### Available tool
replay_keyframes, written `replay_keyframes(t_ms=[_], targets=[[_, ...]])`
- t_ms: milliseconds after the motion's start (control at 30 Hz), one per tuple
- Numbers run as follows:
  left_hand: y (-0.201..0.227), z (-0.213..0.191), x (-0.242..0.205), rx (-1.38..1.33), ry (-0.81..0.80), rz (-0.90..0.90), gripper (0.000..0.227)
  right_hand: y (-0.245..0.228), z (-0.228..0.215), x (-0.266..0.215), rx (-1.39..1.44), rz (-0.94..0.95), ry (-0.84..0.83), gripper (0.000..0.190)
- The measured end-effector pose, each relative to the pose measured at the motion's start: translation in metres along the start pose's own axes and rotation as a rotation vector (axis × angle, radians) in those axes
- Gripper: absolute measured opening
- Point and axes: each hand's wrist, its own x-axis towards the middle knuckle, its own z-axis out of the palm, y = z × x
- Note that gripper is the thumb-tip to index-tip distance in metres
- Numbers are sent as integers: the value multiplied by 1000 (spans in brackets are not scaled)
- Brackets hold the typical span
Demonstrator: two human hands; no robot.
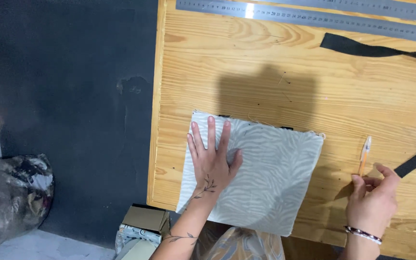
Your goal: Smoothing a piece of fabric on a wooden table, marking it with a pen, and pinning a black strap to the edge of the fabric.
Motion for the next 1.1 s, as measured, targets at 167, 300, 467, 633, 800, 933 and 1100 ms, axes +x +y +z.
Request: replay_keyframes(t_ms=[167,300,467,633,800,933,1100], targets=[[1,-1,0,-35,-14,-27,77,-79,-19,10,590,-71,142,14],[2,2,-1,-32,-29,-57,76,-211,-14,16,1684,57,-51,9],[4,-2,2,-119,-28,-85,77,-272,30,21,1744,-251,-216,26],[3,-1,4,-130,26,-78,76,-266,55,31,1549,-451,-178,17],[0,-11,7,-159,95,-42,76,-276,42,35,1455,-520,-210,19],[-8,-9,6,-174,74,-16,75,-277,36,33,1406,-533,-203,20],[-17,-3,11,-259,40,140,67,-286,21,36,1189,-600,-117,11]])
